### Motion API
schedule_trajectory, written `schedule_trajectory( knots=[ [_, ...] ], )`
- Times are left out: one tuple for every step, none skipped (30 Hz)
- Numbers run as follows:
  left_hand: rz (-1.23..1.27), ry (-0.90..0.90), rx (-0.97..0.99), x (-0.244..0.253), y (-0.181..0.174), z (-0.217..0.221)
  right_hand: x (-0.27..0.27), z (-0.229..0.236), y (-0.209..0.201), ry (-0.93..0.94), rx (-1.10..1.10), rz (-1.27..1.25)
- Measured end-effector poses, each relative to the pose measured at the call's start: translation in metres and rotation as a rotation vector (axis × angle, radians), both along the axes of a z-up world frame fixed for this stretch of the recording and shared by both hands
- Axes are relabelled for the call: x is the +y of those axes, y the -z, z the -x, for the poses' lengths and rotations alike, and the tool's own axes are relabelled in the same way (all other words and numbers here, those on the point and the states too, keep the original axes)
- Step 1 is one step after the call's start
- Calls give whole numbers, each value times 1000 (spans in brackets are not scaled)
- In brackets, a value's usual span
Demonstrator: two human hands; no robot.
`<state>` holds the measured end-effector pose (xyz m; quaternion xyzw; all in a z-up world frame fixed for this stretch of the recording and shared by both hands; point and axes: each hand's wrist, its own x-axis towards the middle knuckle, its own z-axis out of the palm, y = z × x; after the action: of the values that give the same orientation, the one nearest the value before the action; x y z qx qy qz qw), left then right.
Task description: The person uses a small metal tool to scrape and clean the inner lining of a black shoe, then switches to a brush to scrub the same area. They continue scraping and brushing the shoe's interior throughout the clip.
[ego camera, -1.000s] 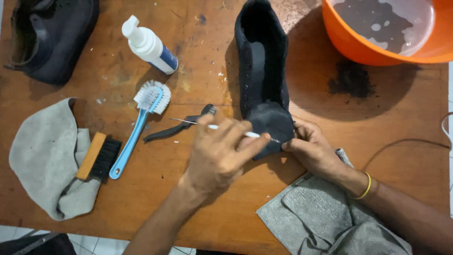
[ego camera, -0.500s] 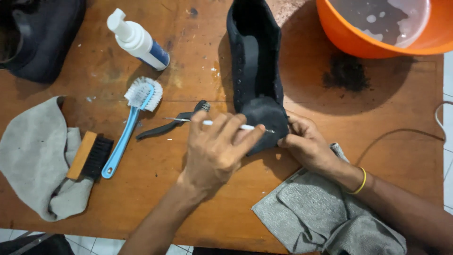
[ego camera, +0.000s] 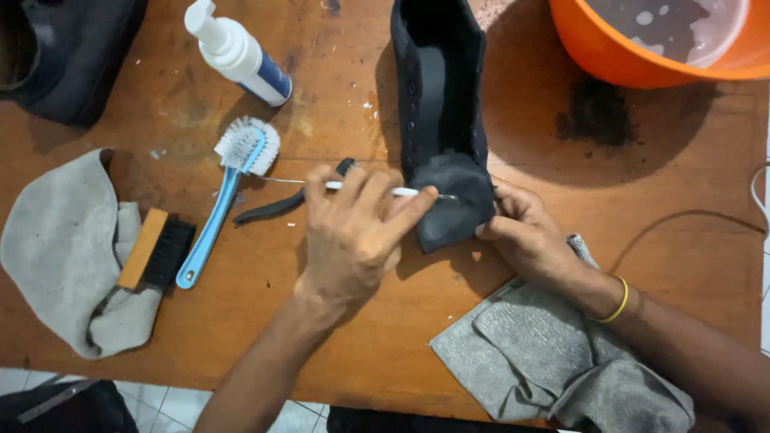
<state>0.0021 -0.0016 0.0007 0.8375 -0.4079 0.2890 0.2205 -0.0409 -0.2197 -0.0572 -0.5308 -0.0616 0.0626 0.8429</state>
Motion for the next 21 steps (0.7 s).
schedule_trajectory(
  knots=[
    [-2, -7, 3, -1, -4, 8, -4, 3, 4, -7, 3, -2],
    [-39, -9, 46, -1, -9, 12, -8, 3, 7, -50, 84, -6],
    [-76, -11, 91, -2, -13, 16, -13, 3, 10, -92, 165, -10],
    [-74, -5, 91, 0, -10, 11, -14, 3, 12, -86, 166, -8],
    [-103, -39, 86, 3, -5, 6, -14, 4, 15, -79, 172, -23],
    [-132, -86, 83, 7, -2, 4, -14, 3, 18, -85, 180, -39],
    [-132, -93, 86, 4, -7, 8, -15, 5, 18, -92, 183, -38],
    [-81, -33, 93, 3, -13, 10, -15, 5, 19, -83, 172, -44],
    [-31, 26, 99, 0, -20, 11, -15, 5, 19, -73, 162, -50],
    [-29, 33, 99, 3, -18, 8, -15, 5, 18, -67, 162, -49],
    [-77, 12, 87, 5, -16, 5, -15, 4, 17, -73, 170, -41],
    [-125, -20, 78, 7, -14, 5, -15, 4, 16, -90, 182, -31],
    [-122, -24, 81, 5, -16, 7, -16, 6, 15, -95, 184, -28],
    [-82, -15, 67, 4, -20, 8, -15, 5, 15, -78, 175, 5],
    [-42, -5, 53, 3, -24, 9, -15, 4, 14, -60, 166, 38],
    [-42, 2, 51, 5, -21, 8, -14, 4, 16, -53, 163, 38],
    [-79, 7, 72, 6, -19, 6, -13, 3, 18, -58, 164, 28],
    [-114, 5, 101, 7, -15, 7, -14, 4, 20, -69, 172, 21],
    [-111, 7, 105, 6, -16, 7, -16, 5, 18, -68, 176, 24],
    [-74, -13, 71, 6, -18, 7, -15, 5, 17, -72, 174, 10],
    [-38, -32, 38, 7, -20, 6, -15, 4, 16, -76, 171, -5]
  ],
)
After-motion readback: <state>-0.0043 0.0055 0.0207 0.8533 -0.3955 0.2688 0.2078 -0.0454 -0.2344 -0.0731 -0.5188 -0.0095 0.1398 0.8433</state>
